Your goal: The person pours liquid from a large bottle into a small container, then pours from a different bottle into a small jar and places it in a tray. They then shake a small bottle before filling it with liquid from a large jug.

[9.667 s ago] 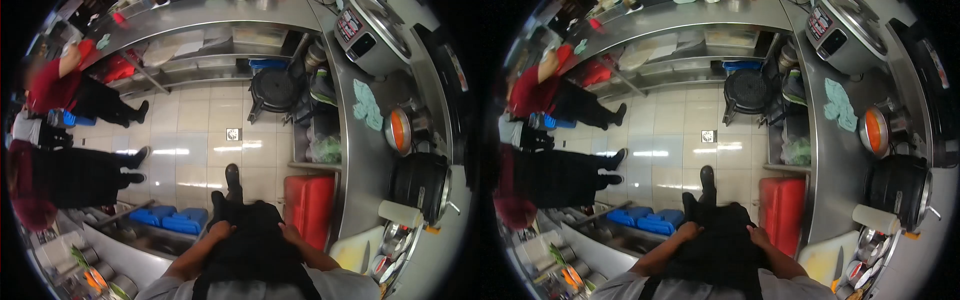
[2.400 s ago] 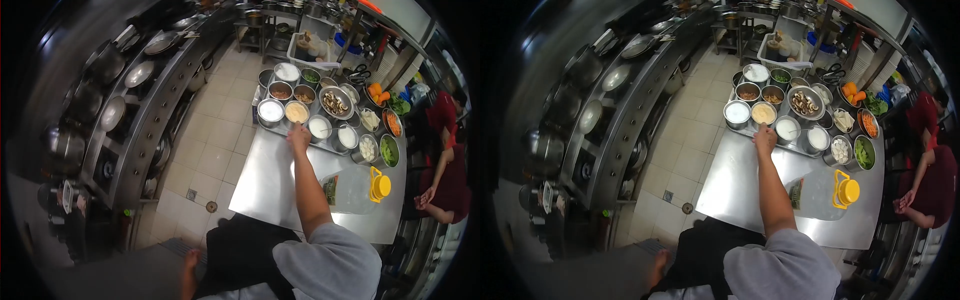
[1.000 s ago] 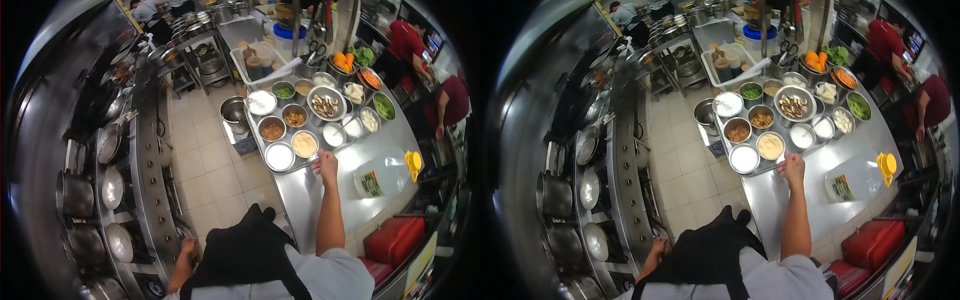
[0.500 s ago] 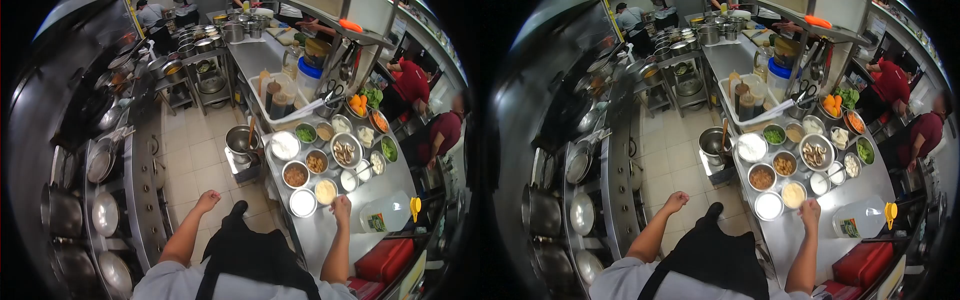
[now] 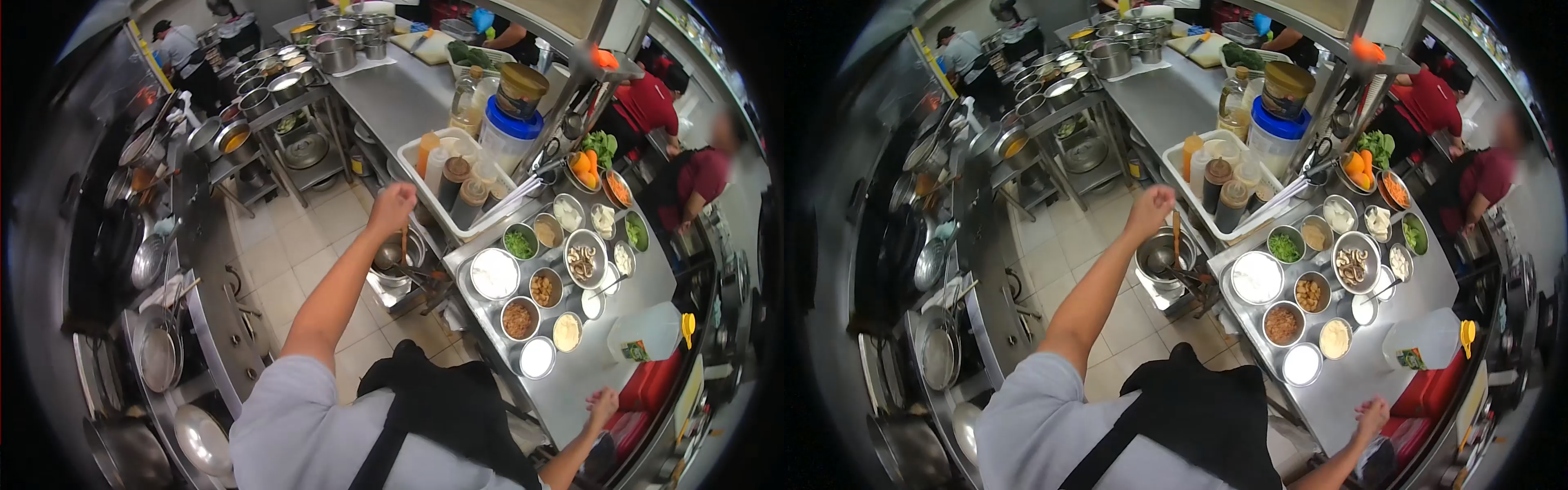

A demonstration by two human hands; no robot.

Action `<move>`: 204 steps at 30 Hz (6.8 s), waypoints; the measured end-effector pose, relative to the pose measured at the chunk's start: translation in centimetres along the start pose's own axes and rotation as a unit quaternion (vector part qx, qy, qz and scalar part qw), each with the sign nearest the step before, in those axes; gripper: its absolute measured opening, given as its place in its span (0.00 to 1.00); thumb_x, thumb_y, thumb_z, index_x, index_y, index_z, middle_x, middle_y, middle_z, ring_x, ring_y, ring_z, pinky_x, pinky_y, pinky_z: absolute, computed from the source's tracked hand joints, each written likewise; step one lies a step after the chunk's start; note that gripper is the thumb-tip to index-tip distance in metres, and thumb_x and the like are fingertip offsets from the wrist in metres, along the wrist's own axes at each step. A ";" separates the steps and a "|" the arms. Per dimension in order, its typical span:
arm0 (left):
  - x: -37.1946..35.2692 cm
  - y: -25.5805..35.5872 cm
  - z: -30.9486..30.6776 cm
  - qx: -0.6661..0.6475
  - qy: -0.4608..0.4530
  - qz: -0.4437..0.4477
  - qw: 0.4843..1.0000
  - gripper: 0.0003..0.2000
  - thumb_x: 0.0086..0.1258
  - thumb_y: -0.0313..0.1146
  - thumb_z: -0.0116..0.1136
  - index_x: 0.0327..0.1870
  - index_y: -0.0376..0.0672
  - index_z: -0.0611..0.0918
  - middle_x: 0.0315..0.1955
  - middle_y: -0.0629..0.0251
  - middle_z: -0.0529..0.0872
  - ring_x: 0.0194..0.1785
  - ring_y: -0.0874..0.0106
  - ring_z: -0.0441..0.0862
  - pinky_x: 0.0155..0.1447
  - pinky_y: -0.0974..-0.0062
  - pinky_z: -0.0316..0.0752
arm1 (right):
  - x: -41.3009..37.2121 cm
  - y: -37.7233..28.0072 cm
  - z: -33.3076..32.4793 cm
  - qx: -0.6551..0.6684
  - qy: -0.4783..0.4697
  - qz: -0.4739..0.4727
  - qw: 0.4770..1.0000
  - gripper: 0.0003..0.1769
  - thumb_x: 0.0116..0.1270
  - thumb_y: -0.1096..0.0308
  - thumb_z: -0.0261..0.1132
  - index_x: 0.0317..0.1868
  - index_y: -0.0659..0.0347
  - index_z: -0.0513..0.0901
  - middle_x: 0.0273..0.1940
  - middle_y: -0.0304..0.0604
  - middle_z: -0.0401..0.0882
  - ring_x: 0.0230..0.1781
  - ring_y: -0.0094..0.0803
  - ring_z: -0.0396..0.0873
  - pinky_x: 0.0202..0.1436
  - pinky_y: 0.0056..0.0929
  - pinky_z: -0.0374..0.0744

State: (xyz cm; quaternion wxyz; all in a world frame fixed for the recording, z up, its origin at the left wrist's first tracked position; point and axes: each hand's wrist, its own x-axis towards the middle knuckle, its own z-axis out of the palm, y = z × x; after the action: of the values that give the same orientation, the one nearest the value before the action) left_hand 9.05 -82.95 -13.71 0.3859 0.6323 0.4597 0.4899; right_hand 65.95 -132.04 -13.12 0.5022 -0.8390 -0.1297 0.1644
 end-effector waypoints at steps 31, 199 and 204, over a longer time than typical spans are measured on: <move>4.4 17.5 -1.0 0.035 -0.020 0.144 0.989 0.28 0.53 0.22 0.75 0.56 0.38 0.76 0.47 0.63 0.81 0.50 0.70 0.81 0.57 0.72 0.77 | -9.9 -5.4 -8.9 -0.008 0.345 -0.107 0.932 0.22 0.71 0.70 0.67 0.63 0.63 0.74 0.51 0.46 0.80 0.52 0.30 0.78 0.58 0.30 0.78; -33.8 39.3 57.4 0.191 0.133 0.253 0.939 0.04 0.71 0.27 0.64 0.40 0.37 0.84 0.39 0.58 0.86 0.46 0.62 0.82 0.55 0.68 0.74 | 29.2 -14.0 -11.3 0.049 -0.079 -0.560 0.823 0.36 0.54 0.52 0.80 0.55 0.66 0.75 0.54 0.53 0.74 0.57 0.51 0.72 0.61 0.50 0.70; -23.0 46.5 62.7 0.250 -0.067 0.312 0.914 0.19 0.72 0.35 0.63 0.63 0.44 0.80 0.61 0.56 0.79 0.66 0.55 0.75 0.71 0.61 0.68 | 27.8 -16.5 -4.8 0.014 -0.089 -0.506 0.858 0.38 0.55 0.45 0.77 0.57 0.63 0.76 0.56 0.51 0.75 0.62 0.52 0.72 0.64 0.55 0.66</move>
State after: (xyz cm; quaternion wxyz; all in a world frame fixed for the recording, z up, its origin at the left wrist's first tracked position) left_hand 77.31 -120.35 9.90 0.0721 0.8507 0.3197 0.4109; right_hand 92.37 -117.62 -0.47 0.5140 -0.6329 -0.5778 -0.0367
